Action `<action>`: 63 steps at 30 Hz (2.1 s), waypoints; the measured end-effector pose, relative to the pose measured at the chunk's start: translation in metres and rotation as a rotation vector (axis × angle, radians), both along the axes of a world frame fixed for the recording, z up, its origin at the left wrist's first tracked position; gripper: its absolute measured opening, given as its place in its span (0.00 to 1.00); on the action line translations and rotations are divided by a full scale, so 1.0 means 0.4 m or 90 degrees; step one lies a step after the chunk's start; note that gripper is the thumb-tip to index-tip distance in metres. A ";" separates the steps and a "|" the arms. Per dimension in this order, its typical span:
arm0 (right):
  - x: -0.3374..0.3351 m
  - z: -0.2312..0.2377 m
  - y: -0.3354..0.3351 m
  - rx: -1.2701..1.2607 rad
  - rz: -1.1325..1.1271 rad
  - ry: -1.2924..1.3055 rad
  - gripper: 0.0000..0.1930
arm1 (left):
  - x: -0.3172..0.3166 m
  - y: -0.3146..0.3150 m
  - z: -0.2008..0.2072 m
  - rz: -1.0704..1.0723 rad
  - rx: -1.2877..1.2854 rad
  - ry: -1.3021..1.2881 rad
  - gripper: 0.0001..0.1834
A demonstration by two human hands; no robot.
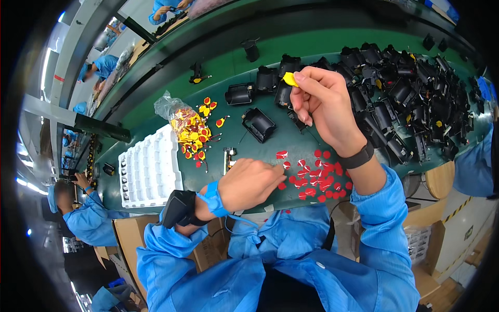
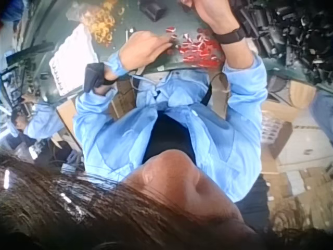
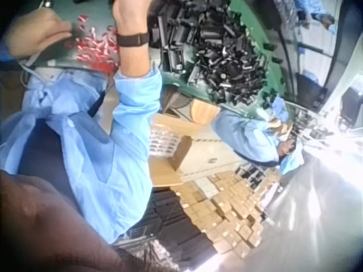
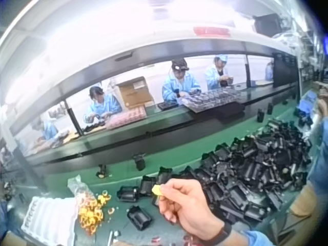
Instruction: Assembling electronic parts into plastic casings on a factory assembly line.
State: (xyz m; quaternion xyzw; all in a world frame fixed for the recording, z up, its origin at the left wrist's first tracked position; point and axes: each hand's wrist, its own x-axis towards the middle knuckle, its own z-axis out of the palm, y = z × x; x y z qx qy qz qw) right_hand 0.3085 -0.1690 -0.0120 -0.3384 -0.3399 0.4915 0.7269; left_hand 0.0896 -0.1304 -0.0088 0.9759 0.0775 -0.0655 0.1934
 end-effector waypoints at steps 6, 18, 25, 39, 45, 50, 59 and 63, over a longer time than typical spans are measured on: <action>-0.007 -0.008 0.003 -0.013 -0.009 -0.039 0.12 | 0.020 -0.038 0.016 -0.022 -0.090 -0.101 0.06; -0.006 0.004 -0.002 0.005 -0.061 -0.094 0.12 | 0.083 -0.009 0.011 -0.108 -0.209 -0.376 0.13; -0.012 0.003 0.001 0.003 -0.097 -0.101 0.13 | 0.109 -0.010 0.065 -0.098 -0.304 -0.248 0.26; -0.063 0.100 -0.288 -0.072 -0.134 -0.219 0.06 | 0.131 0.488 0.214 0.461 -0.175 -0.317 0.17; -0.179 -0.012 -0.406 -0.240 -0.037 -0.175 0.02 | 0.225 0.741 -0.023 0.426 -0.257 -0.065 0.24; -0.179 -0.060 -0.413 -0.214 -0.163 -0.289 0.02 | 0.192 0.542 0.058 0.278 -0.275 -0.222 0.15; -0.185 0.083 -0.197 -0.062 -0.137 -0.420 0.03 | -0.019 0.107 0.148 0.041 -0.264 -0.270 0.15; -0.219 0.077 -0.174 -0.064 -0.079 -0.502 0.03 | -0.060 0.093 0.131 0.032 -0.285 -0.269 0.14</action>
